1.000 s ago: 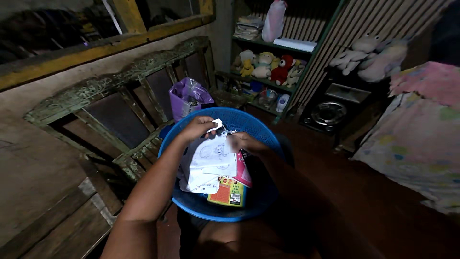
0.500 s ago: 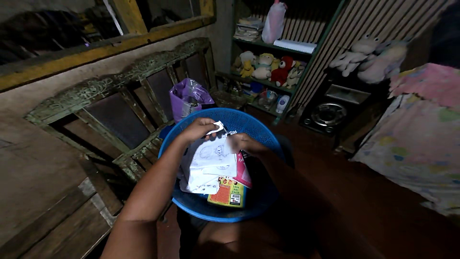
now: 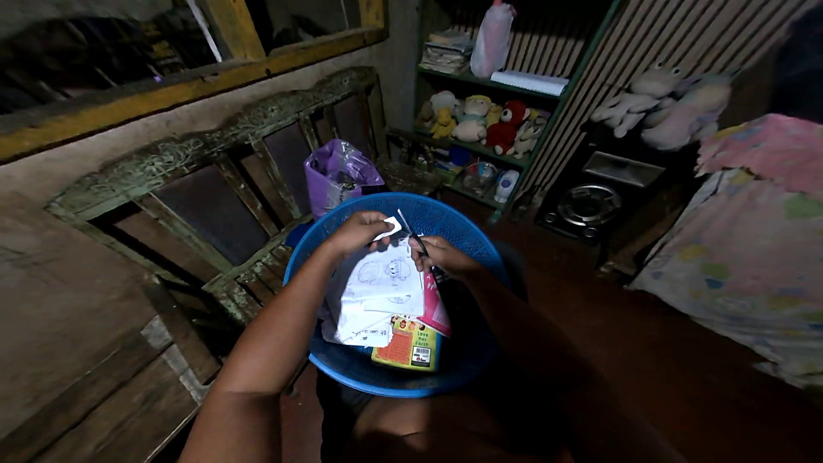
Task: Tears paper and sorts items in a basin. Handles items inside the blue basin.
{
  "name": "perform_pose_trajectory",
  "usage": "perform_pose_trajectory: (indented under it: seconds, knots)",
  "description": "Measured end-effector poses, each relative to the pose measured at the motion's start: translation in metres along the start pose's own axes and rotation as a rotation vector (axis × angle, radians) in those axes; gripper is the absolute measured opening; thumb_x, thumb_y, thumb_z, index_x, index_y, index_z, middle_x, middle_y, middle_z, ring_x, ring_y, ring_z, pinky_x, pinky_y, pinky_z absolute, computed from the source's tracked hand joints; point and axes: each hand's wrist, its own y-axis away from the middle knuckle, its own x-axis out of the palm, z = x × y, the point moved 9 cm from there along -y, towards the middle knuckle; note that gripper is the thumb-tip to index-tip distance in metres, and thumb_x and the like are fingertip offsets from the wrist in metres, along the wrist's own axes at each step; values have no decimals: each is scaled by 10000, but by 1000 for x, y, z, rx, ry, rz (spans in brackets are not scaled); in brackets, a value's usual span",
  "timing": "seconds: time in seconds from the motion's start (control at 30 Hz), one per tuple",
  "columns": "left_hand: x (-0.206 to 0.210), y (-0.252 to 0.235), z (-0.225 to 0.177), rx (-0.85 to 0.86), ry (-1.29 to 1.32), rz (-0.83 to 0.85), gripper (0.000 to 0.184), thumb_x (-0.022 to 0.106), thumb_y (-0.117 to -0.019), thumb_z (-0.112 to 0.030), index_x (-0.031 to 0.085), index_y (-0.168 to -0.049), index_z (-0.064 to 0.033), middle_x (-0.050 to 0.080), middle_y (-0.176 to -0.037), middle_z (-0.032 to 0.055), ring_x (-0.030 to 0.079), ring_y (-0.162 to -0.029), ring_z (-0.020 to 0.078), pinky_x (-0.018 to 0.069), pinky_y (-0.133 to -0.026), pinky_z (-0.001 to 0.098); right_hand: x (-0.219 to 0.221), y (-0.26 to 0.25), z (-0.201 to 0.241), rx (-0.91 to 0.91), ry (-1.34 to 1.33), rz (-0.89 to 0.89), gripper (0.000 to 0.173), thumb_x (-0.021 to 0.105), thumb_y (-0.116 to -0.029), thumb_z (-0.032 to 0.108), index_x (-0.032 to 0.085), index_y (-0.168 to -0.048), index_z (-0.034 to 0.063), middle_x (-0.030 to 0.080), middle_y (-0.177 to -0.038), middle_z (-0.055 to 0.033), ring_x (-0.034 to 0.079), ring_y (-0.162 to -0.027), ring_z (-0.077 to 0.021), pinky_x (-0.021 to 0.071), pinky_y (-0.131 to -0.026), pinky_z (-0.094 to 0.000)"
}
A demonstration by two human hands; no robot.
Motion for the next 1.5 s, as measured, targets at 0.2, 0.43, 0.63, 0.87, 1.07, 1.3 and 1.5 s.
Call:
perform_pose_trajectory:
  seconds: [0.2, 0.43, 0.63, 0.87, 1.07, 1.3, 1.5]
  knots:
    - [-13, -3, -2, 50, 113, -116, 253, 521, -1084, -223, 645, -1089, -2, 699, -792, 94, 580, -568, 116, 482, -526, 249, 0, -2, -6, 44, 22, -6, 463, 454, -1082, 462, 627, -943, 56, 613, -799, -28, 613, -655, -113, 535, -601, -261]
    - [1, -4, 2, 16, 91, -71, 280, 497, -1096, -253, 625, -1118, -5, 717, -828, 111, 627, -607, 140, 520, -557, 274, 4, -2, -5, 42, 39, -1, 457, 467, -1079, 457, 639, -955, 53, 622, -807, -21, 608, -651, -101, 527, -597, -252]
    - [5, -4, 3, -1, 98, -46, 289, 499, -1098, -260, 620, -1142, -2, 725, -854, 119, 664, -649, 159, 557, -597, 297, 2, -2, -4, 0, 45, -20, 450, 475, -1083, 439, 640, -933, 48, 617, -785, -24, 610, -646, -105, 534, -603, -260]
    - [3, -4, 2, -1, 96, -47, 273, 501, -1097, -247, 618, -1123, -1, 726, -859, 127, 664, -648, 164, 553, -595, 298, 3, -1, -1, 18, 86, -32, 411, 493, -1085, 398, 648, -954, 40, 621, -804, -21, 605, -657, -94, 534, -622, -252]
    - [8, -3, 3, -9, 126, -24, 267, 517, -1090, -247, 630, -1148, -12, 731, -868, 124, 666, -651, 155, 562, -605, 291, 4, -3, -5, 32, 37, -37, 461, 458, -1084, 453, 634, -937, 53, 612, -789, -18, 604, -646, -100, 523, -594, -250]
    - [2, -3, 6, -62, 63, -62, 288, 538, -1078, -262, 639, -1153, -3, 733, -890, 132, 690, -701, 188, 584, -642, 333, -2, -3, -6, 52, 76, -90, 436, 493, -1076, 446, 645, -970, 51, 610, -808, -22, 602, -664, -99, 527, -613, -252]
    - [0, -2, 6, -52, 2, -43, 277, 576, -1064, -263, 670, -1093, -3, 739, -891, 115, 690, -707, 169, 582, -635, 317, -4, -3, -7, 60, 75, -92, 426, 499, -1076, 432, 644, -969, 46, 609, -808, -20, 599, -662, -95, 529, -619, -253]
